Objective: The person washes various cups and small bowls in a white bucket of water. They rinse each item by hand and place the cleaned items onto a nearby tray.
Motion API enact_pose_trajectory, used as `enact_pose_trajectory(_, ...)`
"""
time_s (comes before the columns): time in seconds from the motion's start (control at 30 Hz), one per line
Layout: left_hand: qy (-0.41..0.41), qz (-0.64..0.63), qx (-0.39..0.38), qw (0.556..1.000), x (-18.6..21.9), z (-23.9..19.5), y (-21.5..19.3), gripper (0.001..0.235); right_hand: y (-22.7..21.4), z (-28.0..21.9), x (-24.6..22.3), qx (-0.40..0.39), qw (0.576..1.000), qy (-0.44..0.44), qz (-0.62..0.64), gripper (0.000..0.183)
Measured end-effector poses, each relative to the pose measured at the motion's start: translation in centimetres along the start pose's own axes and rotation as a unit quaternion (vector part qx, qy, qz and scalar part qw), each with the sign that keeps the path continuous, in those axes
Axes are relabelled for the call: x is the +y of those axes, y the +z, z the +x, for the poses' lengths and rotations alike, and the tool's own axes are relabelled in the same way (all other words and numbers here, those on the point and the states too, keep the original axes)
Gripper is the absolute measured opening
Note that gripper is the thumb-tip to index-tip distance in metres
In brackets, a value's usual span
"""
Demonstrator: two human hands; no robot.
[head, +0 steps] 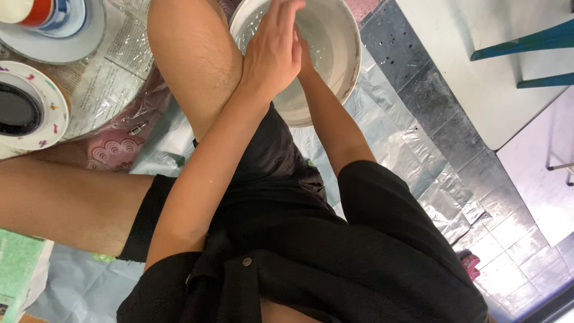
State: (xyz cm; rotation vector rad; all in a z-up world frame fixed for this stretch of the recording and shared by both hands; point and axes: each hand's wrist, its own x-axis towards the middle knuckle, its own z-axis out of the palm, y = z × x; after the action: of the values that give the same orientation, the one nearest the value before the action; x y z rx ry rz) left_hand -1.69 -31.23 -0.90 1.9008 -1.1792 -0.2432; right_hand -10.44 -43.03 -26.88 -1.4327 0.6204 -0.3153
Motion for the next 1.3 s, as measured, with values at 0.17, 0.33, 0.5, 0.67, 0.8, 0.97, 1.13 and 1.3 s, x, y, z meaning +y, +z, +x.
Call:
enact_pose_trajectory(0.17, -0.002, -0.059, 0.069, 0.996, 0.2, 0.2, -0.5, 0.040, -1.8, -1.3, -4.6, -0.036, 0.982, 0.097, 0.161, 0.042)
enact_pose_trajectory(0.33, -0.007, -0.101, 0.083, 0.991, 0.1, 0.1, -0.9, 0.041, -2.4, -4.1, -9.5, -0.042, 0.873, 0.211, 0.438, 0.059)
enact_pose_trajectory(0.5, -0.011, -0.081, 0.070, 0.994, -0.4, -0.4, -0.6, 0.042, -4.9, -3.1, -8.1, -0.097, 0.837, 0.260, 0.472, 0.065)
enact_pose_trajectory(0.67, 0.028, -0.077, 0.084, 0.993, -0.9, -0.3, -0.1, 0.053, -5.4, 0.6, -4.9, -0.100, 0.942, 0.319, 0.008, 0.032)
enact_pose_trajectory(0.8, 0.023, -0.081, 0.072, 0.994, -0.7, -0.4, -0.1, 0.054, 2.2, 0.4, -3.6, -0.032, 0.909, 0.146, 0.389, 0.031)
enact_pose_trajectory(0.97, 0.016, -0.066, 0.068, 0.995, -1.0, -0.2, 0.3, 0.037, 9.8, -1.4, -3.2, 0.023, 0.616, -0.102, 0.781, 0.037)
enact_pose_trajectory(1.13, 0.051, -0.043, 0.093, 0.993, -1.6, -0.3, 0.8, 0.030, 5.8, -1.1, -3.5, 0.007, 0.809, -0.030, 0.587, 0.039)
enact_pose_trajectory(1.3, 0.011, -0.084, 0.087, 0.993, -0.9, 0.2, 0.6, 0.040, -1.2, -0.9, -7.7, -0.028, 0.968, -0.151, -0.197, 0.044)
